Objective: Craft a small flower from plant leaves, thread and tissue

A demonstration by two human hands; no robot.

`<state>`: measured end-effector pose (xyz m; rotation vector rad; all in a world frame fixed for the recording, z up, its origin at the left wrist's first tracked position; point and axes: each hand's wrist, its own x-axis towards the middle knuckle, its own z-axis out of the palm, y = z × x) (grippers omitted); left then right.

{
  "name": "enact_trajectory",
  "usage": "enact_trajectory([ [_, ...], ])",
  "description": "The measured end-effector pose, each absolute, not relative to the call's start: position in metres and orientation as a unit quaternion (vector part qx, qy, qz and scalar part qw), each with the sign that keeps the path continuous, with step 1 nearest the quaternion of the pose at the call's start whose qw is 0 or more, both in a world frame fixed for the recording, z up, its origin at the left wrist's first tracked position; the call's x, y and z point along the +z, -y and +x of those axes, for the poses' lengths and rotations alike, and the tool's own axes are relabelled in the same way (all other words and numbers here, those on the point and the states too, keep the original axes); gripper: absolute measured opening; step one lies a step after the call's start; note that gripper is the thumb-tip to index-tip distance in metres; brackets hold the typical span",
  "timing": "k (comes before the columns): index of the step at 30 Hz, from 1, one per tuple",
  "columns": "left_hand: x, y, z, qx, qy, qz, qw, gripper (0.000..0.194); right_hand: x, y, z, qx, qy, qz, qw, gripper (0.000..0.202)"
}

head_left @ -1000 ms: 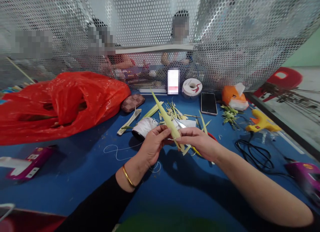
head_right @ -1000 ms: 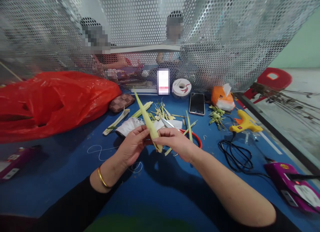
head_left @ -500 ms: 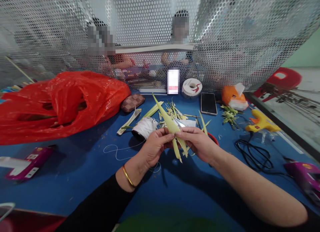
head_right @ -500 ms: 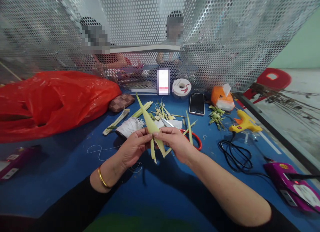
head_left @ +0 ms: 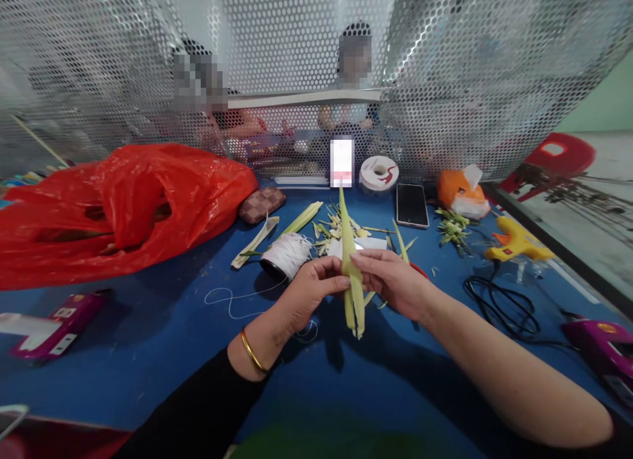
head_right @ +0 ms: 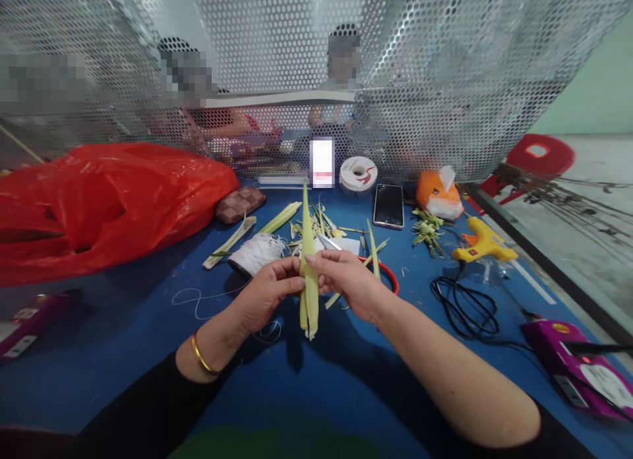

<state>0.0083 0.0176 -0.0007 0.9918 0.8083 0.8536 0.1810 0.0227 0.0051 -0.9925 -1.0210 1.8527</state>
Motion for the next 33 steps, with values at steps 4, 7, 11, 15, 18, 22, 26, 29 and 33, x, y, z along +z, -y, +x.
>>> enact_trajectory([
  [4,0.001,-0.016,0.010,0.388,-0.361,0.416,0.739,0.025,0.007,-0.021,0.178,0.703,0.430,-0.392,0.409,0.026],
  [7,0.002,-0.016,0.012,0.396,-0.366,0.391,0.746,0.032,0.009,-0.020,0.178,0.714,0.431,-0.399,0.382,0.026],
  [11,0.002,-0.017,0.013,0.416,-0.366,0.383,0.739,0.034,0.008,-0.019,0.178,0.737,0.420,-0.385,0.365,0.027],
  [15,0.004,-0.017,0.012,0.419,-0.355,0.379,0.745,0.034,0.009,-0.019,0.179,0.760,0.400,-0.366,0.359,0.028],
  [18,0.006,-0.015,0.012,0.417,-0.343,0.380,0.751,0.032,0.010,-0.018,0.179,0.780,0.379,-0.349,0.354,0.025],
  [22,0.008,-0.015,0.012,0.415,-0.332,0.377,0.759,0.027,0.012,-0.018,0.181,0.799,0.364,-0.330,0.346,0.023],
  [26,0.007,-0.016,0.011,0.410,-0.326,0.382,0.762,0.025,0.010,-0.018,0.182,0.807,0.358,-0.331,0.335,0.022],
  [29,0.006,-0.017,0.010,0.402,-0.316,0.397,0.762,0.024,0.010,-0.019,0.185,0.814,0.362,-0.317,0.326,0.017],
  [33,0.007,-0.017,0.010,0.377,-0.295,0.406,0.779,0.026,0.013,-0.022,0.188,0.824,0.384,-0.267,0.320,0.017],
])
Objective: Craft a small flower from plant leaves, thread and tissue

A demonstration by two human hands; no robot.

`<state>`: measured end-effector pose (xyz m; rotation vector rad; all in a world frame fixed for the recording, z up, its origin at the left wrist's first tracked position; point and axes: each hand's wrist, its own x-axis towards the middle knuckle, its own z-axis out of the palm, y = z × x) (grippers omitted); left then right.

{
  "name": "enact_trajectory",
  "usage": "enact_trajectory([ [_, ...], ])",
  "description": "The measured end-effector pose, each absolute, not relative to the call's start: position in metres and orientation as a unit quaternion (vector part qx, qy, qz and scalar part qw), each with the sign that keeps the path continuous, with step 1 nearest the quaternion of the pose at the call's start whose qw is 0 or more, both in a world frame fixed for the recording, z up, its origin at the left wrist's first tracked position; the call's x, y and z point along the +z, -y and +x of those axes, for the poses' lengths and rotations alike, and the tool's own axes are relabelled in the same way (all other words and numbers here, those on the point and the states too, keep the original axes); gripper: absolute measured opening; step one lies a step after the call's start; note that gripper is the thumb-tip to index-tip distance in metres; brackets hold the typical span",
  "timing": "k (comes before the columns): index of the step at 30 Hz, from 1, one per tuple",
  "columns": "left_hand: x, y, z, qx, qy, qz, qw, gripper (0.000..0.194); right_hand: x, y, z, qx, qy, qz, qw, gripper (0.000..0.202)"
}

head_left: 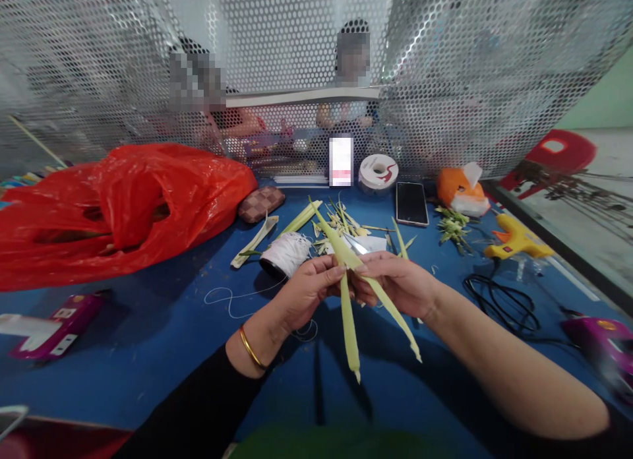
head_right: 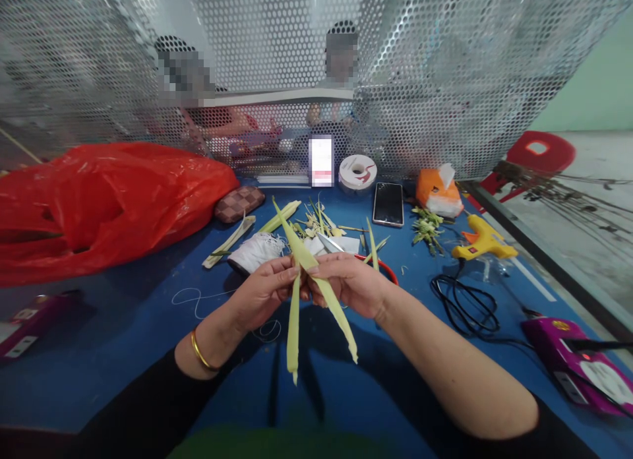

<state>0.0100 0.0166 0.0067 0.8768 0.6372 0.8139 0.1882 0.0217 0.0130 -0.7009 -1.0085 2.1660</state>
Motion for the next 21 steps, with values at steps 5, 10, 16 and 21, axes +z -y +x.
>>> enact_trajectory([
  [5,0.004,-0.017,0.009,0.367,-0.302,0.432,0.766,0.023,0.014,-0.022,0.187,0.779,0.414,-0.333,0.332,0.026],
  [10,0.001,-0.017,0.009,0.365,-0.341,0.475,0.725,0.022,0.012,-0.021,0.181,0.717,0.426,-0.407,0.373,0.034],
  [16,-0.001,-0.016,0.013,0.401,-0.359,0.447,0.715,0.033,0.010,-0.019,0.179,0.718,0.434,-0.410,0.357,0.035],
  [21,0.002,-0.015,0.013,0.406,-0.323,0.427,0.741,0.029,0.011,-0.019,0.180,0.771,0.409,-0.350,0.340,0.030],
])
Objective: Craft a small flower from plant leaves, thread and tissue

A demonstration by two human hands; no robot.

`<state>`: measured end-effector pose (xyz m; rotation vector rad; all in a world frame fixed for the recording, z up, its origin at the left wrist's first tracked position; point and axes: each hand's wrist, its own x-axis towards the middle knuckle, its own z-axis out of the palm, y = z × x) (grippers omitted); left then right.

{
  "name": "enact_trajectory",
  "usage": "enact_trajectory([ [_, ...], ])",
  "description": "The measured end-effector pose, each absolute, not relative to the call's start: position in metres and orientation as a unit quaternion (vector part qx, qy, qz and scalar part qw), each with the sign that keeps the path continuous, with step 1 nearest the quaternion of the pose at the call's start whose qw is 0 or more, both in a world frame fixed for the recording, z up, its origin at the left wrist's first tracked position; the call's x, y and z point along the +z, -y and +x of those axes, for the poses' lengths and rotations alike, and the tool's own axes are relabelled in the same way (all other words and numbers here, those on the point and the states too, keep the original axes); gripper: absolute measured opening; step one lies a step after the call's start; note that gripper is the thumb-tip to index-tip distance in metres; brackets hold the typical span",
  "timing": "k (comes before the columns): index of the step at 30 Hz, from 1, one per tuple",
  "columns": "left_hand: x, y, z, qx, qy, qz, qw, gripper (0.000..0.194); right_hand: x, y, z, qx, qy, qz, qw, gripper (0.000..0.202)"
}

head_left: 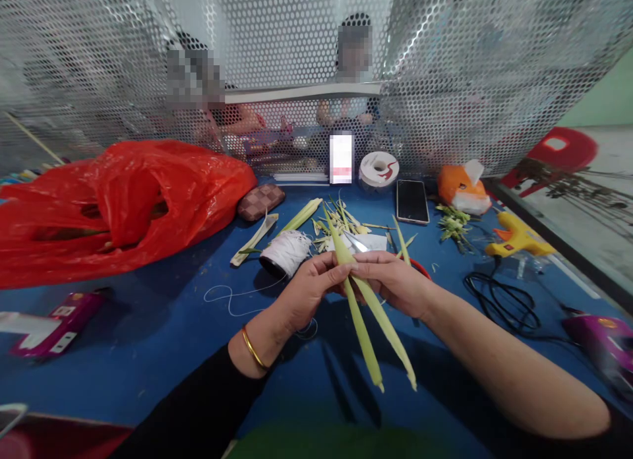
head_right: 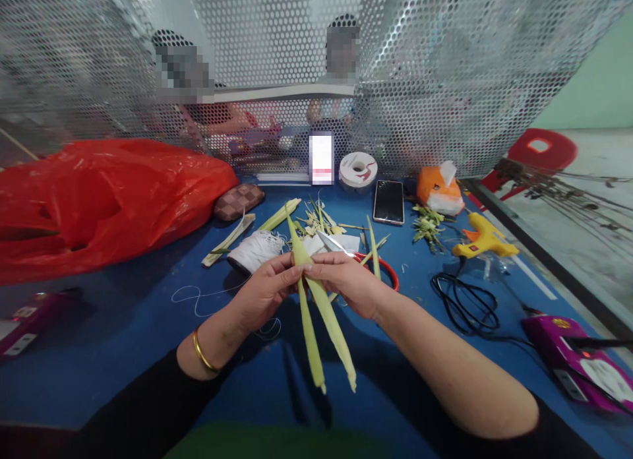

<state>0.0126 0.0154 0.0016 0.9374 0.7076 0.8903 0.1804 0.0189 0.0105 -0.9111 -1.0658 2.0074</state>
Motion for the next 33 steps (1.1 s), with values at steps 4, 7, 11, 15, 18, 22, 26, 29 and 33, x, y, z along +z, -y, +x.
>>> enact_trajectory([
  [4,0.006,-0.014,0.011,0.384,-0.300,0.398,0.777,0.030,0.013,-0.023,0.187,0.795,0.399,-0.302,0.344,0.029],
  [7,0.006,-0.014,0.010,0.384,-0.300,0.404,0.774,0.028,0.014,-0.025,0.191,0.773,0.422,-0.315,0.354,0.033],
  [11,0.003,-0.015,0.010,0.362,-0.309,0.470,0.743,0.020,0.013,-0.024,0.187,0.737,0.454,-0.361,0.348,0.032],
  [15,0.000,-0.015,0.010,0.355,-0.325,0.496,0.723,0.025,0.012,-0.021,0.182,0.715,0.458,-0.391,0.356,0.038],
  [18,-0.003,-0.015,0.012,0.371,-0.348,0.464,0.725,0.035,0.011,-0.020,0.180,0.711,0.452,-0.415,0.343,0.039],
  [22,-0.001,-0.014,0.013,0.388,-0.360,0.429,0.732,0.034,0.011,-0.020,0.181,0.735,0.426,-0.408,0.334,0.038],
  [26,0.003,-0.014,0.012,0.384,-0.331,0.394,0.767,0.028,0.015,-0.022,0.185,0.760,0.414,-0.358,0.350,0.030],
  [29,0.004,-0.015,0.009,0.393,-0.311,0.393,0.771,0.026,0.022,-0.025,0.191,0.768,0.406,-0.337,0.363,0.031],
  [33,0.003,-0.016,0.008,0.398,-0.288,0.392,0.778,0.023,0.031,-0.029,0.201,0.782,0.378,-0.321,0.377,0.034],
])
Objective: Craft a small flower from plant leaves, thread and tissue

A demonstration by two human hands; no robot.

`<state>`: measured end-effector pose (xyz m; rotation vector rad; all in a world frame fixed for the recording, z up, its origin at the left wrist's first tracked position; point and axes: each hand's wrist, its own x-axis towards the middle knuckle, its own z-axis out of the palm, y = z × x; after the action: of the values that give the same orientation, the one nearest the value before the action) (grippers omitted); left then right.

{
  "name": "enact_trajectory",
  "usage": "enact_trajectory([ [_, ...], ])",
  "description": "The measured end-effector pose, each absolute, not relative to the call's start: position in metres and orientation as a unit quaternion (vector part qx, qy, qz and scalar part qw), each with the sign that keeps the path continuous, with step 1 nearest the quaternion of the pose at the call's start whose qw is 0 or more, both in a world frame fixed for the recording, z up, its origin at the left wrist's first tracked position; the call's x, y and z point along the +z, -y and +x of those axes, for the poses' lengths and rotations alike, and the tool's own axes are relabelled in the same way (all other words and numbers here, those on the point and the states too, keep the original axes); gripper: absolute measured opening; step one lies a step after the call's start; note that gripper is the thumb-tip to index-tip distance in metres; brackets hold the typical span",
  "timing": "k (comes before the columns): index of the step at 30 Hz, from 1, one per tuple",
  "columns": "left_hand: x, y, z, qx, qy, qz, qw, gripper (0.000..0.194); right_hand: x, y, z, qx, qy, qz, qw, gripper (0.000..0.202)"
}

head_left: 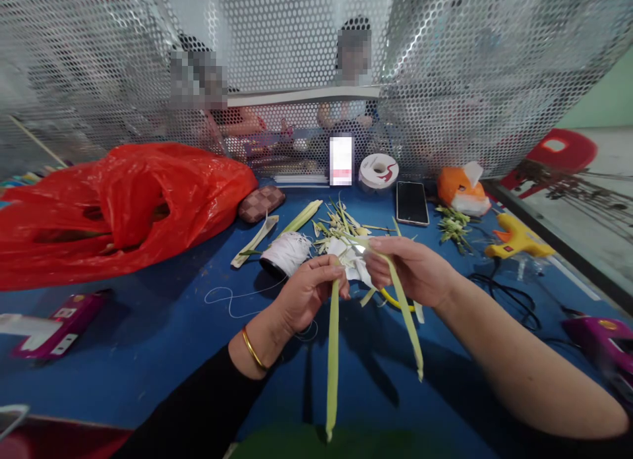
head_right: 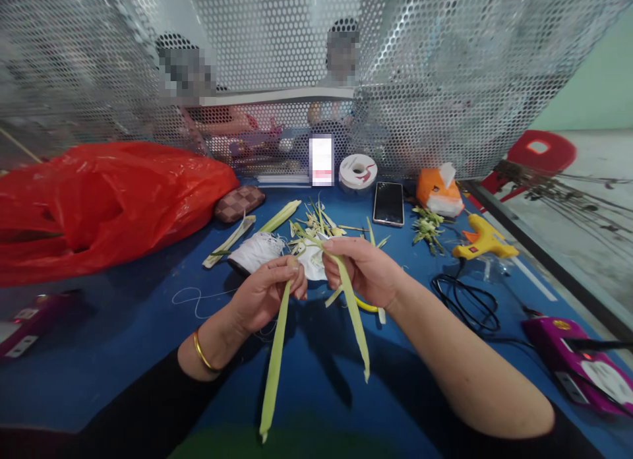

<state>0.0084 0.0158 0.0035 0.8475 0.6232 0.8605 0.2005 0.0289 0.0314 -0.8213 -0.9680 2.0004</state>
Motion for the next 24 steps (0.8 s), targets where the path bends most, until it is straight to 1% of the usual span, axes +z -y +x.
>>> enact_trajectory([
  [8,0.007,-0.015,0.010,0.403,-0.281,0.393,0.777,0.022,0.048,-0.037,0.224,0.781,0.299,-0.319,0.446,0.033],
  [18,0.005,-0.017,0.009,0.415,-0.298,0.395,0.764,0.022,0.080,-0.036,0.250,0.692,0.294,-0.347,0.560,0.031],
  [21,0.001,-0.019,0.010,0.420,-0.349,0.396,0.738,0.025,0.082,-0.034,0.250,0.648,0.307,-0.381,0.584,0.028],
  [24,-0.001,-0.019,0.011,0.426,-0.400,0.431,0.687,0.033,0.077,-0.030,0.242,0.606,0.339,-0.434,0.574,0.022],
])
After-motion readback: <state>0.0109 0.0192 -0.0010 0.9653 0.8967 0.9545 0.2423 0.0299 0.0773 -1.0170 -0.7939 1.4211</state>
